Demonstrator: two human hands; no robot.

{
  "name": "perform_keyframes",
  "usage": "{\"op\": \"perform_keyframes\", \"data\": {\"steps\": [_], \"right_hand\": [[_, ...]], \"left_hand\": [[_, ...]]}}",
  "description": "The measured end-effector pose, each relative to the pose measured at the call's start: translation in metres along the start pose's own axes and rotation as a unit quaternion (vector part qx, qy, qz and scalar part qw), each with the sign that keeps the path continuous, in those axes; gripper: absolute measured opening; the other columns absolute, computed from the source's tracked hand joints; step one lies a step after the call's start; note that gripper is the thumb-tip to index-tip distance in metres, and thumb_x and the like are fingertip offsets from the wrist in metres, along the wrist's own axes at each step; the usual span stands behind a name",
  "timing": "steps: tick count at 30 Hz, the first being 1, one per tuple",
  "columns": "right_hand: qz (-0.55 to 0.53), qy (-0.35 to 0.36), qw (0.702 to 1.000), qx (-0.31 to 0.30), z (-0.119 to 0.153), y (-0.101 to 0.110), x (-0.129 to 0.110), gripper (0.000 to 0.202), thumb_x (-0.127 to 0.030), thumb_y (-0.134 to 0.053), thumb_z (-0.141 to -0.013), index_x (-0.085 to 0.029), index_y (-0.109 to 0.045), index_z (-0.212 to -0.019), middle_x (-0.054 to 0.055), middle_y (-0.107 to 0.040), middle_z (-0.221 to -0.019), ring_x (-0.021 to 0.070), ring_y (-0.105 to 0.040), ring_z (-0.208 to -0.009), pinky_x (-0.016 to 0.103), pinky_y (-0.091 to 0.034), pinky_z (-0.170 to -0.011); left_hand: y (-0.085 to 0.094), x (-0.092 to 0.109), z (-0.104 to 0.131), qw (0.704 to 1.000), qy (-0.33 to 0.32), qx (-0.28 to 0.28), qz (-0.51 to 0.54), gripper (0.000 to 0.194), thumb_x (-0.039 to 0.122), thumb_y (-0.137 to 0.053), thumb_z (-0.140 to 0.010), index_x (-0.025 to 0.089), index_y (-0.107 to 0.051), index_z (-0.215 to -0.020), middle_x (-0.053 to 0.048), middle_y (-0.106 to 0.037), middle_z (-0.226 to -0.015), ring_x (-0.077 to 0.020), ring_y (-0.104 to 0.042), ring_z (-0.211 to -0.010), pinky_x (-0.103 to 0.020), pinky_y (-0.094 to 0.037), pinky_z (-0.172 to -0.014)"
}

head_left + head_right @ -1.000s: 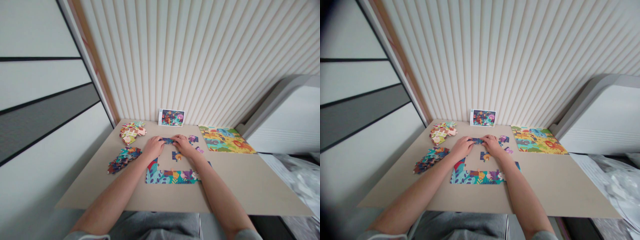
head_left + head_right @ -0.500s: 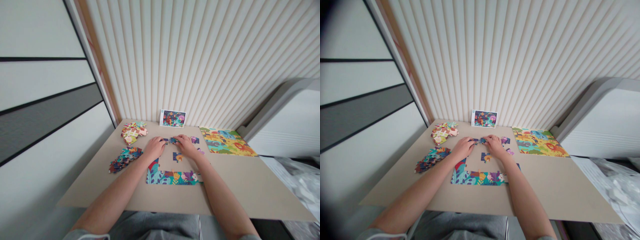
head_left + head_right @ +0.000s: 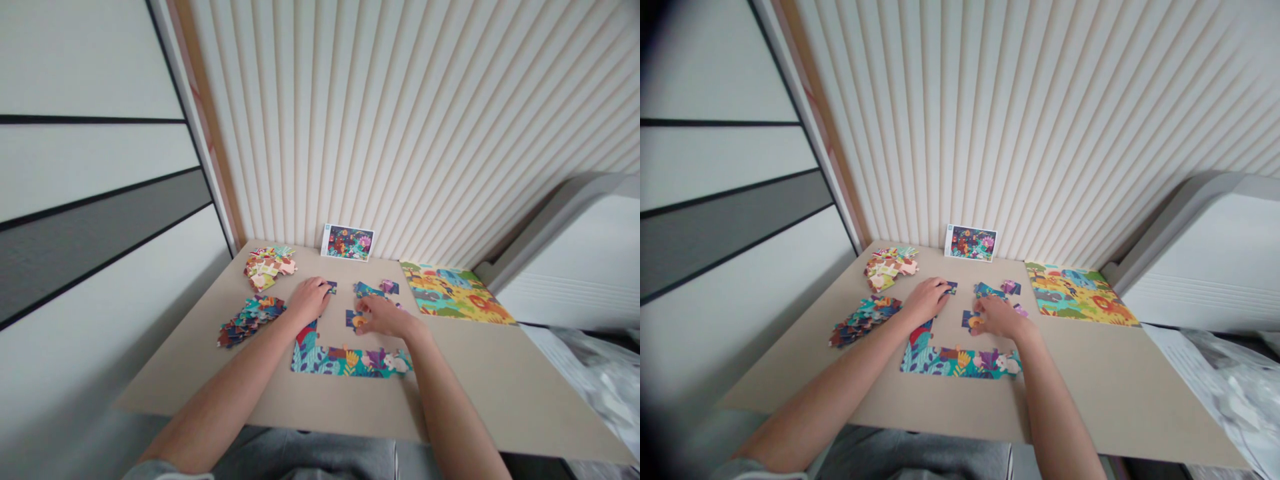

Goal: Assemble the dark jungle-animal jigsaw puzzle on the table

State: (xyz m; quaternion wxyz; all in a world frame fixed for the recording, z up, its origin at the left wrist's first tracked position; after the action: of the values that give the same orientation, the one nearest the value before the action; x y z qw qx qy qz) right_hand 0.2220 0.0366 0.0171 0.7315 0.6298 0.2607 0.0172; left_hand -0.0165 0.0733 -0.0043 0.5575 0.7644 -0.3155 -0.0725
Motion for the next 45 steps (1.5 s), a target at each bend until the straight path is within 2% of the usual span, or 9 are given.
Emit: {"op": "perform_keyframes", "data": {"steps": [6,9,12,16,21,25,35,41,45], "right_hand": [[-0.155,0.047,0.987,0.000,-0.005,0.005,-0.007,0.023,-0.034,-0.078,-0.079,-0.021,-0.064,-0.092,0.000,-0.064,-0.083,0.0173,-0.059,-0.074,0.027,-0.043,-0.065],[-0.239,0.039,0.966,0.095,-0.017,0.002,-0.003,0.022,-0.039,-0.071,-0.084,-0.021,-0.059,-0.086,-0.002,-0.060,-0.073,0.0156,-0.055,-0.066,0.026,-0.041,-0.059],[-0.283,0.003,0.939,0.197,-0.032,-0.008,0.000,0.029,-0.046,-0.067,-0.085,-0.021,-0.057,-0.096,-0.002,-0.061,-0.070,0.0162,-0.056,-0.062,0.026,-0.042,-0.057],[-0.263,-0.034,0.931,0.249,-0.052,-0.023,-0.008,0.037,-0.047,-0.061,-0.089,-0.020,-0.062,-0.114,-0.001,-0.065,-0.067,0.0175,-0.059,-0.060,0.027,-0.044,-0.059],[-0.136,-0.070,0.958,0.242,-0.060,-0.030,-0.024,0.037,-0.041,-0.059,-0.092,-0.020,-0.071,-0.119,0.005,-0.073,-0.080,0.0193,-0.064,-0.069,0.030,-0.047,-0.067],[-0.066,-0.107,0.965,0.229,-0.057,-0.030,-0.029,0.040,-0.043,-0.055,-0.095,-0.019,-0.069,-0.124,0.008,-0.076,-0.093,0.0206,-0.068,-0.078,0.029,-0.048,-0.073],[0.052,-0.150,0.974,0.160,-0.054,-0.027,-0.035,0.041,-0.053,-0.046,-0.100,-0.025,-0.068,-0.120,0.010,-0.076,-0.098,0.0263,-0.071,-0.092,0.033,-0.048,-0.079],[0.087,-0.122,0.967,0.208,-0.045,-0.012,-0.006,0.035,-0.041,-0.050,-0.100,-0.023,-0.071,-0.122,0.013,-0.071,-0.114,0.0269,-0.063,-0.111,0.036,-0.041,-0.098],[0.072,-0.091,0.974,0.193,-0.035,-0.006,0.023,0.033,-0.043,-0.055,-0.098,-0.027,-0.072,-0.120,0.010,-0.068,-0.125,0.0267,-0.060,-0.116,0.039,-0.039,-0.102]], "left_hand": [[0.001,-0.004,0.001,1.000,-0.008,-0.002,0.001,0.023,0.025,-0.058,-0.095,0.023,-0.073,-0.112,-0.009,-0.067,-0.112,-0.0235,-0.061,-0.109,-0.038,-0.048,-0.099],[0.002,-0.004,0.001,1.000,-0.008,0.002,0.003,0.023,0.025,-0.059,-0.095,0.023,-0.073,-0.112,-0.009,-0.066,-0.111,-0.0235,-0.061,-0.109,-0.038,-0.048,-0.100],[0.002,-0.003,0.002,1.000,-0.013,0.010,-0.001,0.024,0.024,-0.057,-0.095,0.022,-0.071,-0.114,-0.009,-0.066,-0.111,-0.0237,-0.061,-0.108,-0.038,-0.048,-0.098],[0.003,0.000,0.003,1.000,-0.010,0.012,-0.015,0.025,0.022,-0.056,-0.094,0.020,-0.069,-0.116,-0.010,-0.065,-0.110,-0.0245,-0.060,-0.108,-0.038,-0.048,-0.097],[0.004,0.001,0.003,1.000,-0.009,0.009,-0.017,0.026,0.021,-0.055,-0.095,0.021,-0.067,-0.118,-0.009,-0.064,-0.110,-0.0245,-0.060,-0.107,-0.038,-0.047,-0.096],[0.004,0.002,0.004,1.000,-0.013,0.007,-0.019,0.028,0.020,-0.055,-0.096,0.024,-0.067,-0.121,-0.008,-0.064,-0.112,-0.0241,-0.059,-0.108,-0.038,-0.047,-0.097],[0.005,0.003,0.004,0.999,-0.024,-0.011,-0.039,0.031,0.023,-0.051,-0.098,0.030,-0.069,-0.124,-0.008,-0.062,-0.114,-0.0249,-0.057,-0.112,-0.039,-0.045,-0.098],[0.003,0.003,0.003,0.999,-0.022,-0.011,-0.039,0.032,0.021,-0.051,-0.097,0.029,-0.069,-0.123,-0.008,-0.062,-0.117,-0.0251,-0.056,-0.113,-0.039,-0.046,-0.096],[0.002,0.002,0.004,0.999,-0.024,-0.005,-0.036,0.033,0.019,-0.052,-0.096,0.028,-0.069,-0.123,-0.008,-0.062,-0.120,-0.0250,-0.056,-0.115,-0.039,-0.045,-0.099]]}}
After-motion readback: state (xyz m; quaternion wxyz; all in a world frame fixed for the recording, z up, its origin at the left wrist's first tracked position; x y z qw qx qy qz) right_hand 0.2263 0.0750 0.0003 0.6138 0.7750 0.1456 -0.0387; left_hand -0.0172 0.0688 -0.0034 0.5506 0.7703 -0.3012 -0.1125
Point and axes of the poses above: each hand's wrist, its own z-axis away from the middle knuckle, its own y-axis out of the back of the hand, x = y × z, the point moved 2 cm from there along -z, towards the middle knuckle
